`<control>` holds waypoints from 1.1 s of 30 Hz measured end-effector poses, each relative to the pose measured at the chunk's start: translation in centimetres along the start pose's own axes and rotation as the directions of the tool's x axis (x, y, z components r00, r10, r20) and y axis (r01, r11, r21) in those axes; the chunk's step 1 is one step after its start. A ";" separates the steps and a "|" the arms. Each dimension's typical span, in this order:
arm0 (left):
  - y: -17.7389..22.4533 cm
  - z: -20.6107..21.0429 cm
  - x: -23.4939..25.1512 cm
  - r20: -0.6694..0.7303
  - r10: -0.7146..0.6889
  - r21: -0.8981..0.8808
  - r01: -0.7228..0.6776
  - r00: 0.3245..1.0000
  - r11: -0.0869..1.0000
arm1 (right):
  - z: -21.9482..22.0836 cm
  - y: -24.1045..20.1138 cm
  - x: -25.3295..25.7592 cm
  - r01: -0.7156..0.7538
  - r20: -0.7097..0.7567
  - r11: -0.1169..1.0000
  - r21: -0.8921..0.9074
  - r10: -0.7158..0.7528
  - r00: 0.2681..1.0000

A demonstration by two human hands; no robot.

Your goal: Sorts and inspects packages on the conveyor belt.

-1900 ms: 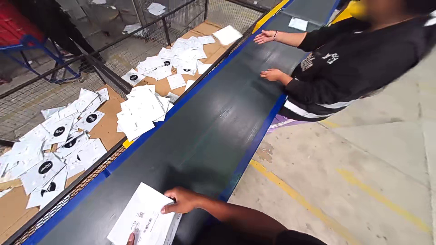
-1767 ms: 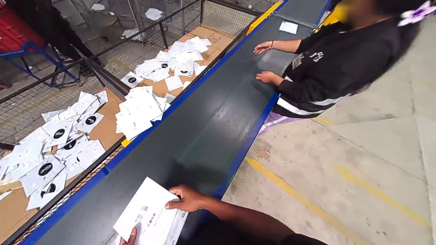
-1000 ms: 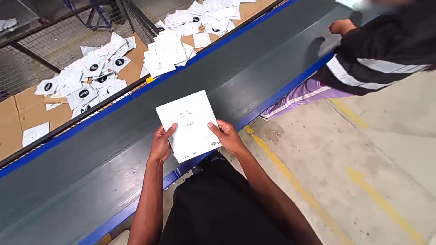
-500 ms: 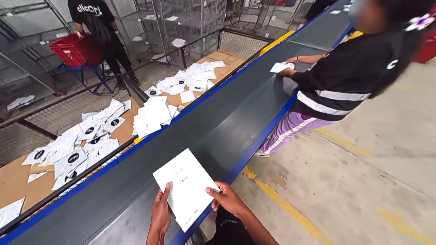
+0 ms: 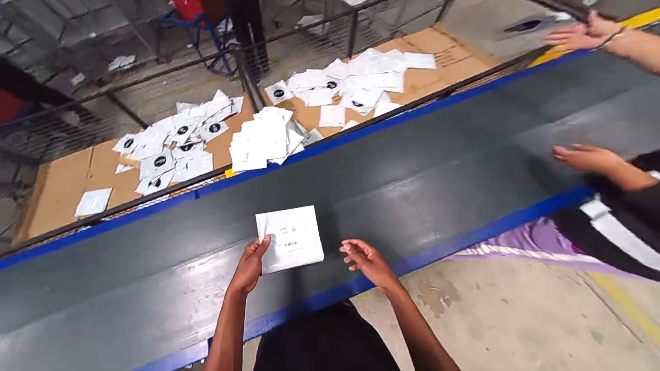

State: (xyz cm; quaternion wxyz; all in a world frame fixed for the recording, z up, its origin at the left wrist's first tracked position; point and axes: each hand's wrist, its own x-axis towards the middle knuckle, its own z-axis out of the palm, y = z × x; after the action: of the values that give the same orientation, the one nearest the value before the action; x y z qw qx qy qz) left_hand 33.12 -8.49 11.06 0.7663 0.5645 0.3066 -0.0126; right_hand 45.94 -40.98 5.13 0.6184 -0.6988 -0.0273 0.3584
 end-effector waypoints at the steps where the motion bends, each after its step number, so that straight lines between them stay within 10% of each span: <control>1: 0.0 -0.6 -0.1 0.015 -0.028 0.030 0.027 1.000 0.999 | -0.6 0.1 0.6 -0.019 0.002 1.000 -0.010 0.019 1.000; 22: 5.9 -12.0 5.0 -0.091 0.055 -0.143 -0.068 0.994 0.987 | 12.7 -2.7 6.4 -0.001 0.249 0.996 -0.087 0.023 0.968; 30: 6.2 -14.3 5.3 0.160 -0.024 -0.059 0.034 0.987 0.998 | 14.6 -1.3 5.9 -0.068 0.286 0.992 -0.111 0.097 0.953; 33: 7.4 -16.4 7.0 -0.011 0.093 -0.074 -0.093 0.996 0.993 | 14.3 -1.4 6.3 -0.082 0.275 0.990 -0.113 0.110 0.955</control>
State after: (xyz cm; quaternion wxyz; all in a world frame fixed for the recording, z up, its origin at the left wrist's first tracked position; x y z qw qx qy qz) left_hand 34.08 10.78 11.17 0.7853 0.5494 0.2831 0.0368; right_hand 43.50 -25.58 3.70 0.5543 -0.6715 -0.0985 0.4817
